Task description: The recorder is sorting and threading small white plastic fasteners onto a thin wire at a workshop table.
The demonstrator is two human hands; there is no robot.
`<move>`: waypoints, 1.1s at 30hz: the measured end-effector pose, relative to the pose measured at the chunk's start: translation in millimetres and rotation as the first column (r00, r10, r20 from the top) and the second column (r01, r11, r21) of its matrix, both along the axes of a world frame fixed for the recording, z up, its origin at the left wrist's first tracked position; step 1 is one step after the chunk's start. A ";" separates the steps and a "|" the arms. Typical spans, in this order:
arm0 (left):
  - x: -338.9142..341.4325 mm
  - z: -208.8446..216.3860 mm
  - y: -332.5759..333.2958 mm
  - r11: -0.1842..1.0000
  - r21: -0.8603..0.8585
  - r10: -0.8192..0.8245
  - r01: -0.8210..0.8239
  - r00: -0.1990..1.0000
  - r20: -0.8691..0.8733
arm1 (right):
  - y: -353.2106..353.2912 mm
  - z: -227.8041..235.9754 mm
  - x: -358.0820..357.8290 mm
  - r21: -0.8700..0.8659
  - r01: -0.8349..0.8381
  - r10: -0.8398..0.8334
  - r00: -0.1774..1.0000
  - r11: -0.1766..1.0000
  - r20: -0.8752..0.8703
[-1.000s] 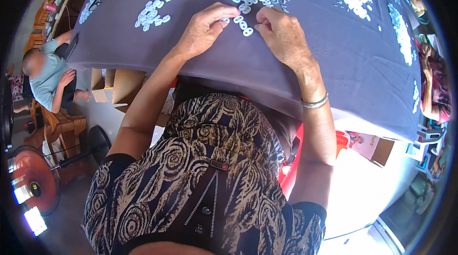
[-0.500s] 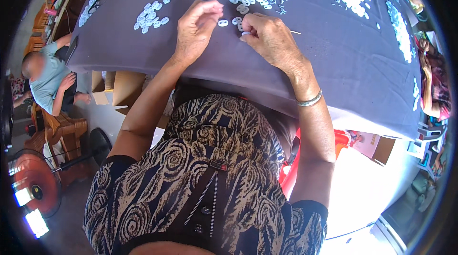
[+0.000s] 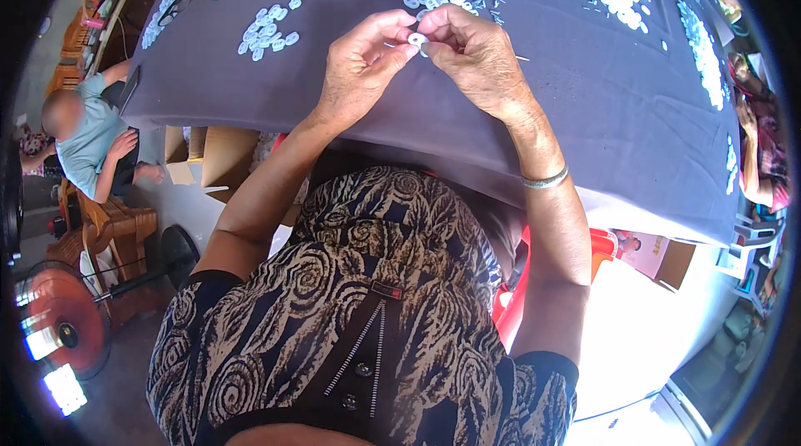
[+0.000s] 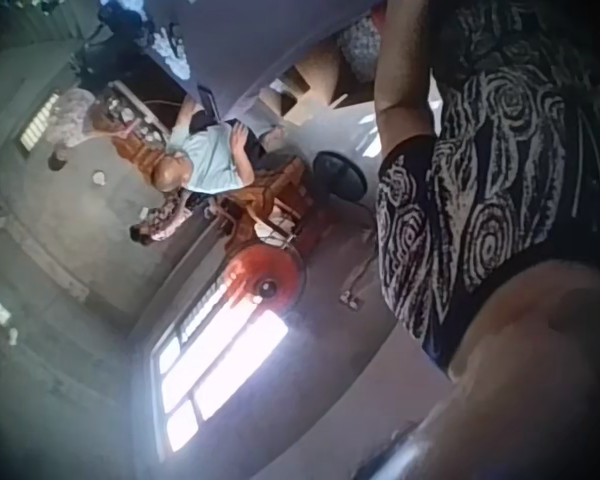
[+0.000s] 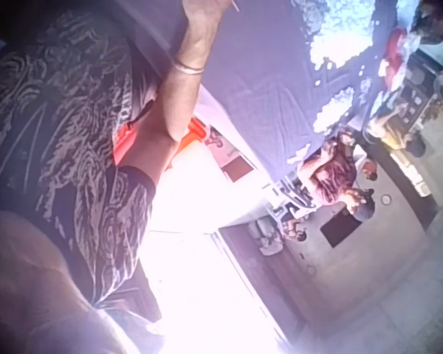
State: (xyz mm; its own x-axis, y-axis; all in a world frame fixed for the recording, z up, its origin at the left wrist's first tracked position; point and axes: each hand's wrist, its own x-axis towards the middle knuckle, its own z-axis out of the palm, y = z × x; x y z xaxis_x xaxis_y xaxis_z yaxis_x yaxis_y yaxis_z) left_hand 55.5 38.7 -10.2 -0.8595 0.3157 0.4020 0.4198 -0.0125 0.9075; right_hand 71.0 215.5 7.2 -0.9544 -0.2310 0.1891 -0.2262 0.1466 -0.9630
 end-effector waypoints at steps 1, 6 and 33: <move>-0.6 0.3 -0.2 1.000 -0.022 -0.005 0.004 0.999 -0.044 | 0.0 -1.1 -0.1 0.000 0.000 0.000 1.000 1.000 0.001; 1.2 4.3 0.2 1.000 0.015 -0.006 0.005 1.000 0.018 | 3.0 0.6 -0.4 -0.003 -0.035 0.035 0.999 0.999 -0.012; -16.2 -11.4 -12.4 0.980 -0.061 0.194 -0.189 0.975 0.104 | 41.4 1.0 -9.6 0.498 0.533 -0.427 0.846 0.684 -0.319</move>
